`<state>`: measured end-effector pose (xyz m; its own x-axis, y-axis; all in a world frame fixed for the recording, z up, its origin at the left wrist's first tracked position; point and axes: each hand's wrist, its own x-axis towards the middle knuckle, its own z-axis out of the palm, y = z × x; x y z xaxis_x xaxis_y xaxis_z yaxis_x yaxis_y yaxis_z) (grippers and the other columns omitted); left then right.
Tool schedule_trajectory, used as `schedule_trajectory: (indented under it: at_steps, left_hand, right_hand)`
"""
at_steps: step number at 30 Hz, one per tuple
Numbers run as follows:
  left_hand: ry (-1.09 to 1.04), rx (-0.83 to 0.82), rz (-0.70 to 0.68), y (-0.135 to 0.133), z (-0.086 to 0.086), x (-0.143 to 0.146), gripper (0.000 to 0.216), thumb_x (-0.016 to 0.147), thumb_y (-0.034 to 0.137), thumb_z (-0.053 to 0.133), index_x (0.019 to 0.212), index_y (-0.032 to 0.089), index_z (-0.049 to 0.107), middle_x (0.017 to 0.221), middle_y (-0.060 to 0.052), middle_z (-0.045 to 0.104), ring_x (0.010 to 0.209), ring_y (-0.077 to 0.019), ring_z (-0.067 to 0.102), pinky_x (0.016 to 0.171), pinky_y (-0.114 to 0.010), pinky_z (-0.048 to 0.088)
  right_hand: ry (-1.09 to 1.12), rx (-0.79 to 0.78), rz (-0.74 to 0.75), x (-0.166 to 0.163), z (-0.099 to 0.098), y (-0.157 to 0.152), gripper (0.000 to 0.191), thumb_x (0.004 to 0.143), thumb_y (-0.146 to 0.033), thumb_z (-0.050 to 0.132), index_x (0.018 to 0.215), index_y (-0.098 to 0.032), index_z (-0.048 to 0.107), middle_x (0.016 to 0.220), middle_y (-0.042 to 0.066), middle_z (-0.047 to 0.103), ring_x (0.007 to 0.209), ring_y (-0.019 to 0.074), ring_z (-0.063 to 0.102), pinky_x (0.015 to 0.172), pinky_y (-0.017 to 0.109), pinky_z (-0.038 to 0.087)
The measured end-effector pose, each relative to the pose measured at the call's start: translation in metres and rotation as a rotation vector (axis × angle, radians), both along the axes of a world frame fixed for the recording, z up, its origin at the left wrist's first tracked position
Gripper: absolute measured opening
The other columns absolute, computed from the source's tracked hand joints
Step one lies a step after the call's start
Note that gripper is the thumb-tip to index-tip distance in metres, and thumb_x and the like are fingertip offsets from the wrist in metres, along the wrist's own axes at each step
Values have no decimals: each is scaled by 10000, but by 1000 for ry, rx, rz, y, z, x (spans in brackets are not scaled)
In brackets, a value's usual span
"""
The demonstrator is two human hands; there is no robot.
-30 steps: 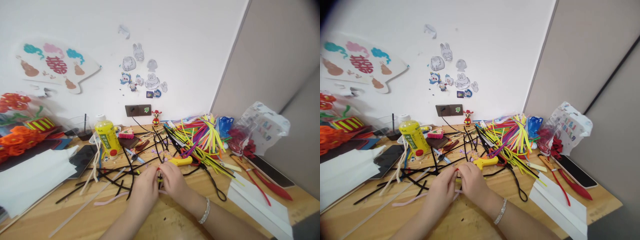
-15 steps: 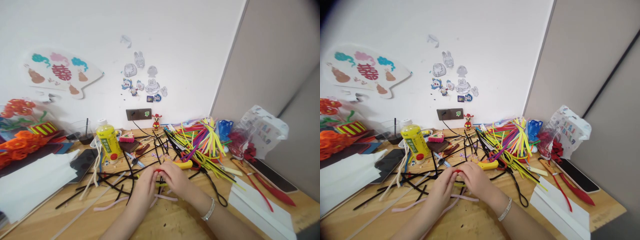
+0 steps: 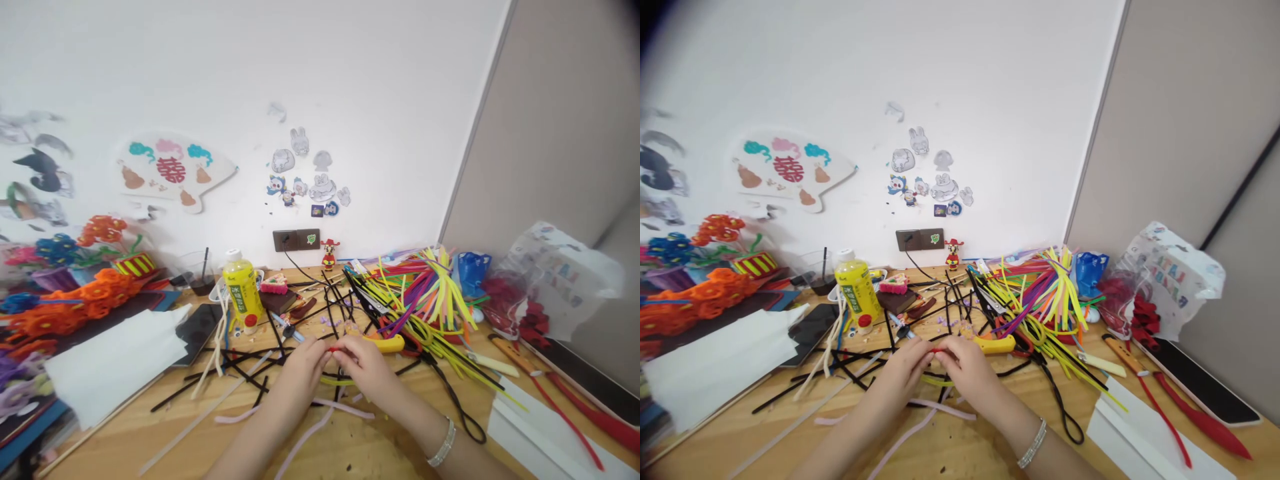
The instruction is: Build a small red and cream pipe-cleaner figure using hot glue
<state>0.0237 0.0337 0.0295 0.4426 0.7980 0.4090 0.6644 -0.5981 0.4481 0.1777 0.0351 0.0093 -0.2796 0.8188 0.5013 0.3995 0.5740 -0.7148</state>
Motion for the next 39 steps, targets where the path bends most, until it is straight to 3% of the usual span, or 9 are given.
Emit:
schedule_trajectory:
  at_steps: [3, 7, 9, 14, 18, 22, 26, 32, 39]
  left_hand:
    - [24, 20, 104, 15, 4, -23, 193, 837, 272, 426, 829, 214, 610, 791, -27, 620, 748, -171, 591, 693, -262, 476]
    - [4, 83, 514, 47, 2, -81, 285, 820, 293, 390, 913, 104, 580, 853, -154, 605, 859, -310, 564, 799, -467, 416]
    - [3, 79, 635, 60, -4, -105, 303, 765, 275, 450, 898, 36, 580, 860, -223, 604, 877, -368, 558, 808, -504, 395]
    - [-47, 13, 688, 74, -23, -119, 236, 692, 253, 536, 870, 111, 598, 899, -172, 642, 920, -337, 573, 848, -434, 403]
    - [-180, -49, 680, 76, -23, -117, 148, 692, 267, 543, 779, 156, 585, 840, -134, 652, 910, -328, 587, 845, -445, 411]
    - [-398, -156, 578, 70, -13, -107, 170, 711, 321, 541, 791, 172, 547, 837, -97, 653, 889, -294, 609, 810, -442, 455]
    - [-608, -361, 280, 51, -3, -73, 331, 740, 435, 532, 901, 146, 543, 852, -62, 657, 825, -214, 642, 732, -353, 524]
    - [-708, -650, -78, 15, 2, -18, 395, 714, 454, 598, 972, 159, 558, 841, -40, 637, 741, -184, 626, 663, -361, 549]
    - [-699, -737, -186, 3, 0, -3, 386, 690, 411, 640, 974, 155, 587, 883, -51, 617, 779, -185, 579, 663, -342, 537]
  right_hand:
    - [94, -83, -44, 1, 0, 4, 104, 766, -148, 527, 735, -166, 624, 668, 13, 606, 637, 157, 550, 588, 255, 414]
    - [182, -133, -125, 3, -2, 8, 121, 751, -225, 545, 680, -151, 611, 658, 25, 593, 634, 168, 556, 574, 261, 429]
    - [215, -145, -148, 3, -5, 10, 139, 757, -246, 538, 687, -148, 606, 670, 31, 601, 645, 170, 567, 584, 265, 445]
    - [255, -150, -150, -1, -13, 11, 155, 737, -282, 565, 650, -158, 597, 612, 17, 589, 590, 158, 556, 548, 262, 454]
    - [280, -145, -116, -5, -13, 10, 152, 714, -298, 595, 677, -157, 634, 648, 36, 633, 618, 176, 592, 573, 285, 481]
    - [327, -119, -88, -2, -7, 10, 199, 744, -340, 586, 748, -160, 671, 735, 64, 668, 694, 193, 625, 635, 309, 506]
    - [361, -71, -101, 6, 4, 11, 221, 750, -362, 591, 743, -159, 679, 734, 62, 653, 683, 189, 618, 616, 302, 505]
    - [300, 40, -147, 14, 21, 4, 126, 787, -221, 569, 772, -179, 687, 748, 39, 631, 727, 169, 587, 674, 290, 473]
    - [174, 119, -107, 11, 22, 0, 91, 772, -162, 594, 759, -167, 684, 755, 44, 640, 731, 164, 587, 679, 287, 475]
